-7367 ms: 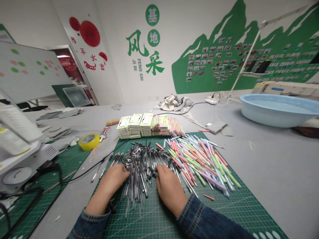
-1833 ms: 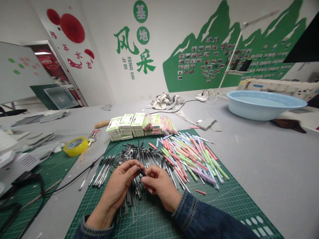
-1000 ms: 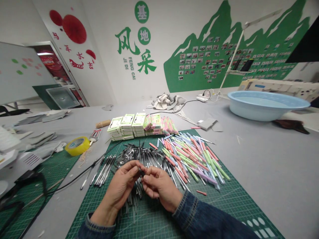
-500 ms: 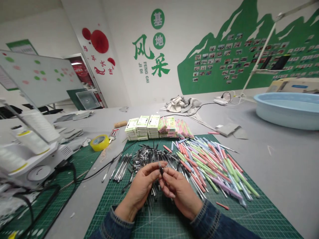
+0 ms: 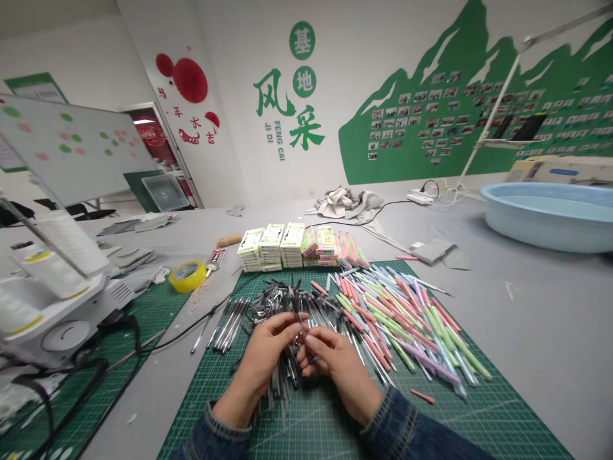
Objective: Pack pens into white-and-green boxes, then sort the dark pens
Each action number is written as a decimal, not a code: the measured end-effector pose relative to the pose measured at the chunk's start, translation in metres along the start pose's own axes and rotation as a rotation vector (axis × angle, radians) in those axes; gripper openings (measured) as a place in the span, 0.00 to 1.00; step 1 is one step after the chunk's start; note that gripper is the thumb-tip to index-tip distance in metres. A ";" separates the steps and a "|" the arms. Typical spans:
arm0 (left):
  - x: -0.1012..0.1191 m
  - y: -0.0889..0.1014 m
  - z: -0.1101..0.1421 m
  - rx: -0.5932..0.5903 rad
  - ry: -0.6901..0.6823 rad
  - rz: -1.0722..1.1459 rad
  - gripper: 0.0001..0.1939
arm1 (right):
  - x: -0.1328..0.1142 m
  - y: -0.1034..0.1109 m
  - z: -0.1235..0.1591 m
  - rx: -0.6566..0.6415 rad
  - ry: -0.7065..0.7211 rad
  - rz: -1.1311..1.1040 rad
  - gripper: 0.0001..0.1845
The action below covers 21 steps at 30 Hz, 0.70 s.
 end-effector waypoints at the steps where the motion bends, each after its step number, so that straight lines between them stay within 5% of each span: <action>1: 0.003 0.010 -0.003 0.041 -0.040 -0.074 0.19 | 0.000 0.001 0.000 0.016 0.006 0.011 0.18; 6: 0.020 0.105 -0.018 0.384 -0.140 -0.848 0.19 | 0.000 0.006 -0.003 0.097 0.056 0.050 0.17; 10: 0.009 0.164 -0.020 0.372 0.079 -1.362 0.18 | -0.001 0.011 -0.006 0.147 0.095 0.069 0.12; 13: -0.006 0.175 -0.021 0.285 0.160 -1.438 0.19 | -0.002 0.013 -0.006 0.165 0.119 0.071 0.10; 21: -0.022 0.170 -0.030 0.224 0.123 -1.489 0.23 | -0.004 0.018 -0.006 0.233 0.165 0.105 0.08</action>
Point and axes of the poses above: each hand's wrist, its own z-axis away from the middle knuckle, its own y-axis out of the back of the hand, x = y × z, the point moved 4 cm from there along -z, towards the middle knuckle, and after that the axes turned 7 degrees about -y, right-handed, at the moved point
